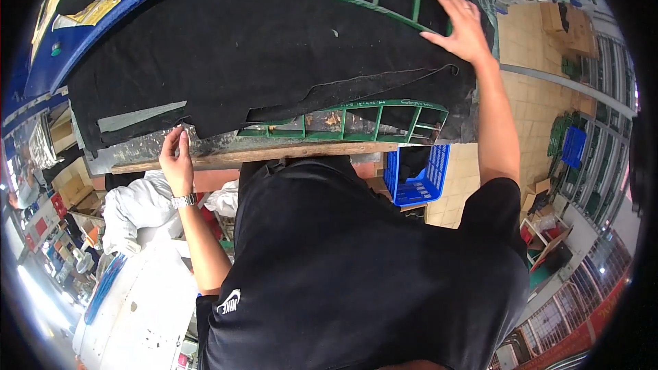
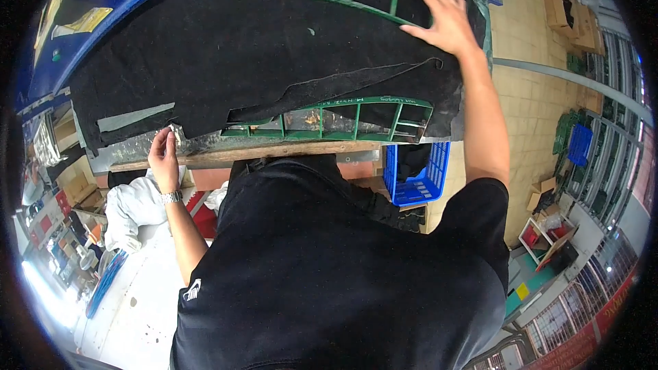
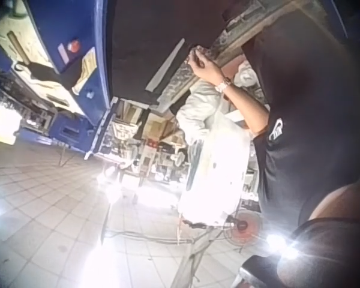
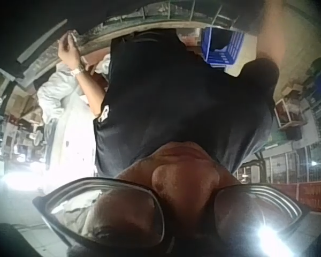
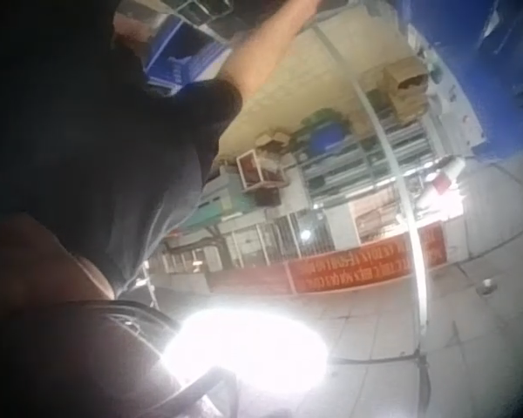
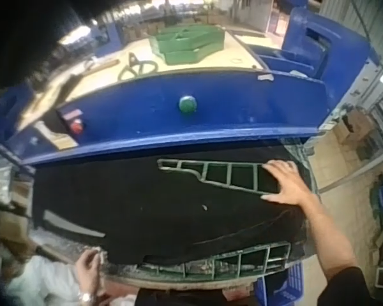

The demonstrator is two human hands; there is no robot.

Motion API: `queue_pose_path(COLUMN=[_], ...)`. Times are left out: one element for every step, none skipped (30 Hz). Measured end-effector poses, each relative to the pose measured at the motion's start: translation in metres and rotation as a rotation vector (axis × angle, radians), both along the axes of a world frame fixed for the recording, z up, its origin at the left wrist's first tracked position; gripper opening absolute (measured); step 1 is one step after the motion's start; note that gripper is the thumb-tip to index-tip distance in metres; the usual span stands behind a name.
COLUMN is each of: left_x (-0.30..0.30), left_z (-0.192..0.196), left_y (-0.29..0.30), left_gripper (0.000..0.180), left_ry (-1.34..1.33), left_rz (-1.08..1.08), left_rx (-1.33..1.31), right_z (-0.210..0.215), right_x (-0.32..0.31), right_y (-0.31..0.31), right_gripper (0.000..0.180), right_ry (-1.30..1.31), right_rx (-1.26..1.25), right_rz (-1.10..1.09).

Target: Preparing and cutting fabric components using metal templates and a pressing machine in a shoe factory.

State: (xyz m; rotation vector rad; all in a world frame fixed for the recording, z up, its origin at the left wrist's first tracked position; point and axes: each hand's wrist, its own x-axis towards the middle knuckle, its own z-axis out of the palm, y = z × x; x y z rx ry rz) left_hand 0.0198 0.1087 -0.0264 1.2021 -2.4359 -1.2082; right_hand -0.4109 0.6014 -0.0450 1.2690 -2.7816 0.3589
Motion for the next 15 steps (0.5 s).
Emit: queue_pose_path(left_x=[0.001, -0.002, -0.007, -0.012, -0.017, -0.023, -0.028, -0.035, -0.04, -0.045, -0.052, -0.057, -0.063, -0.065, -0.072], left_z=[-0.002, -0.001, 0.001, 0.003, 0.002, 0.006, 0.006, 0.006, 0.007, 0.009, 0.013, 0.016, 0.016, 0.013, 0.016], left_y=[-0.001, 0.0, 0.004, 0.008, 0.012, 0.016, 0.018, 0.02, 0.021, 0.023, 0.026, 0.029, 0.032, 0.03, 0.032], left_gripper=[0.025, 0.025, 0.024, 0.023, 0.023, 0.023, 0.023, 0.023, 0.022, 0.022, 0.022, 0.022, 0.023, 0.023, 0.022], left_ry=[0.02, 0.022, 0.016, 0.01, 0.048, 0.024, 0.034, 0.044, 0.052, 0.031, 0.039, 0.047, 0.075, 0.084, 0.072], left_rz=[0.036, 0.04, 0.021, 0.002, -0.022, -0.032, -0.041, -0.051, -0.055, -0.07, -0.084, -0.095, -0.117, -0.144, -0.153], left_rx=[0.041, 0.038, 0.02, 0.001, -0.007, -0.025, -0.02, -0.016, -0.002, -0.014, -0.003, 0.004, -0.001, -0.015, -0.03], right_z=[0.001, 0.001, 0.0, -0.002, -0.004, -0.006, -0.008, -0.01, -0.013, -0.017, -0.021, -0.024, -0.026, -0.025, -0.021], right_x=[-0.004, -0.008, -0.008, -0.008, -0.008, -0.006, -0.003, -0.001, 0.001, 0.0, -0.002, -0.004, -0.002, -0.001, 0.003], right_y=[0.012, 0.02, 0.025, 0.029, 0.028, 0.025, 0.02, 0.014, 0.007, 0.004, 0.001, -0.004, -0.006, -0.013, -0.02], right_gripper=[0.087, 0.089, 0.089, 0.09, 0.091, 0.091, 0.094, 0.097, 0.096, 0.096, 0.094, 0.093, 0.088, 0.088, 0.088], right_ry=[-0.03, -0.061, -0.06, -0.094, -0.128, -0.13, -0.111, -0.09, -0.069, -0.073, -0.054, -0.035, -0.015, -0.019, -0.005], right_rx=[0.014, 0.027, 0.022, 0.071, 0.118, 0.112, 0.087, 0.062, 0.037, 0.029, -0.008, -0.048, -0.098, -0.113, -0.112], right_rz=[-0.034, -0.071, -0.066, -0.128, -0.188, -0.184, -0.217, -0.252, -0.265, -0.264, -0.25, -0.233, -0.225, -0.213, -0.176])
